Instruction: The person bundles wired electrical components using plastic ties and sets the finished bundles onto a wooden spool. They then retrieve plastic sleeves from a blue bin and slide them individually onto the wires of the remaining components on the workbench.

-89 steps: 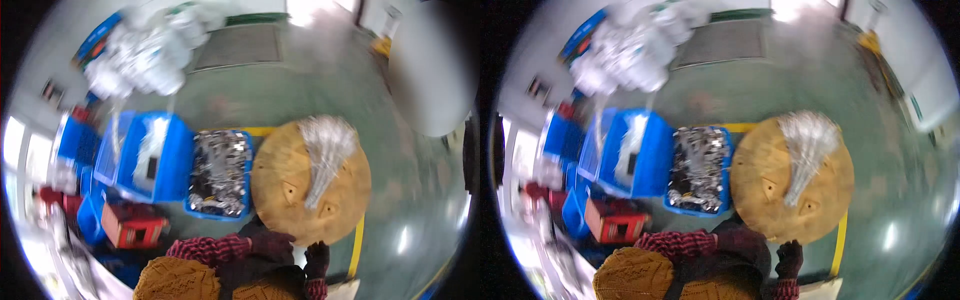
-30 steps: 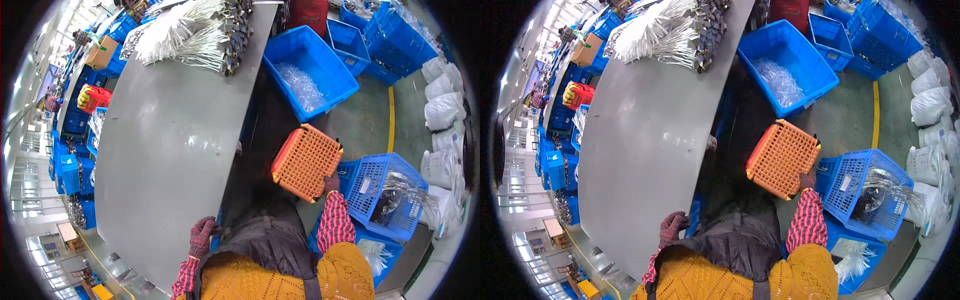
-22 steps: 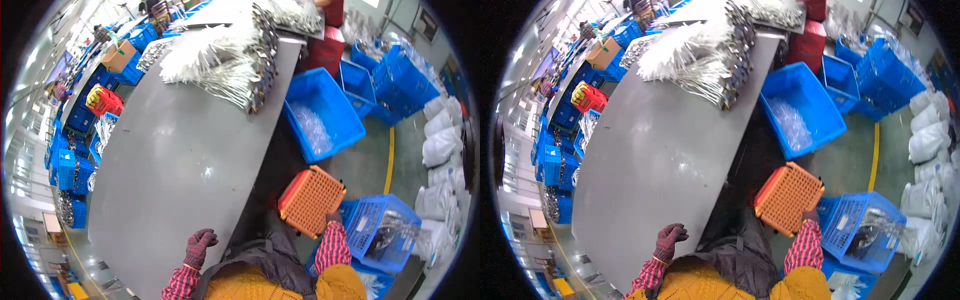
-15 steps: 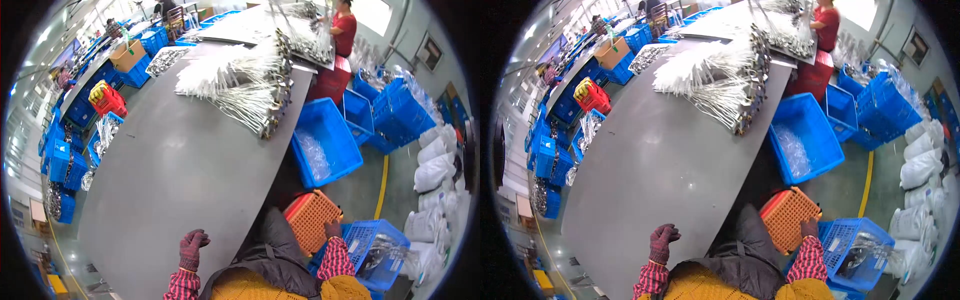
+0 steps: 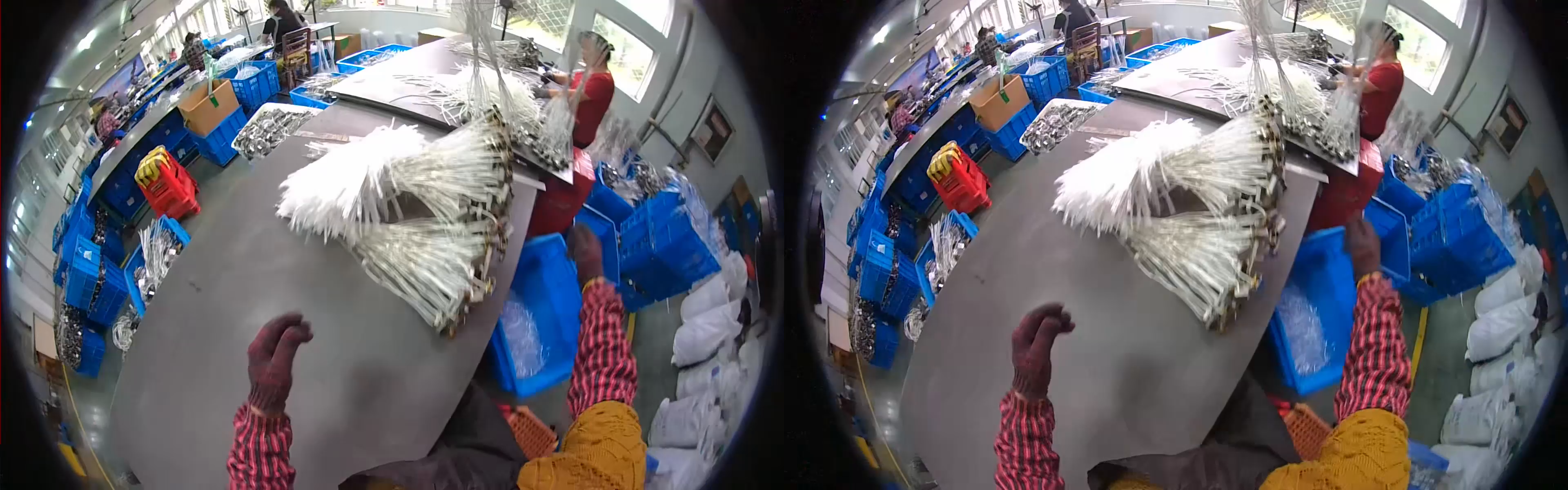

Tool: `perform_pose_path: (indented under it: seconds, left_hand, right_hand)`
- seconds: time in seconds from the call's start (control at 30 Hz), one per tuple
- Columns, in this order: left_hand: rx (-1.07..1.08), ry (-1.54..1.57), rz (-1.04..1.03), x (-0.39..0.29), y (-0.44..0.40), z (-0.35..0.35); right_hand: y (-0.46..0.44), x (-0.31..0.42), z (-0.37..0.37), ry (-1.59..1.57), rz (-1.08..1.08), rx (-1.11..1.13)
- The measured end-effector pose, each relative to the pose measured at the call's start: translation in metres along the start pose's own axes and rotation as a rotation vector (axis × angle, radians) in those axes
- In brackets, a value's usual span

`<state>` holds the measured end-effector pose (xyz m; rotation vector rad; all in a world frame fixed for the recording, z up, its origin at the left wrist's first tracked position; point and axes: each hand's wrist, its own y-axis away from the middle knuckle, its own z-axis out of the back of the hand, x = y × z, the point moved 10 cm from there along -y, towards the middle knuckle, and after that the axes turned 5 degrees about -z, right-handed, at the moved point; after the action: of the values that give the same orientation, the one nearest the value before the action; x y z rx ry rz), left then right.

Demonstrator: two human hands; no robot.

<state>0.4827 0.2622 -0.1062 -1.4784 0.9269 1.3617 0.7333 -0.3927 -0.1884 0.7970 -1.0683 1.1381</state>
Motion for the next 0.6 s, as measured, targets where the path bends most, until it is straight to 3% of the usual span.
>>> perform_pose_path:
  seconds: [0.07, 0.17, 0.27, 0.37, 0.43, 0.5, 0.57, 0.6]
  left_hand:
    - [0.114, -0.002, -0.038, -0.006, -0.087, -0.084]
    - [0.201, -0.005, -0.114, -0.013, -0.212, -0.192]
    - [0.304, 0.051, -0.157, -0.003, -0.309, -0.275]
    - [0.428, -0.013, -0.252, 0.024, -0.38, -0.349]
    - [0.382, -0.502, -0.625, 0.037, -0.39, -0.387]
    - [0.345, -0.875, -1.035, 0.085, -0.409, -0.427]
    - [0.408, -1.036, -0.836, 0.091, -0.408, -0.437]
    - [0.438, -1.11, -0.729, 0.099, -0.407, -0.44]
  right_hand:
    - [-0.038, 0.123, -0.045, 0.734, 1.198, -0.374]
    - [-0.161, 0.091, -0.08, -0.341, 0.138, 0.098]
    - [-0.2, 0.048, -0.087, -0.182, 0.094, 0.132]
    - [-0.247, -0.011, -0.084, -0.329, -0.143, 0.18]
    - [-0.262, 0.0, -0.077, -0.114, 0.208, 0.216]
    - [-0.277, -0.03, -0.094, -0.45, 0.006, 0.214]
    - [-0.274, -0.046, -0.128, -0.513, 0.001, 0.289]
    - [-0.291, -0.088, -0.139, -0.507, 0.099, 0.306]
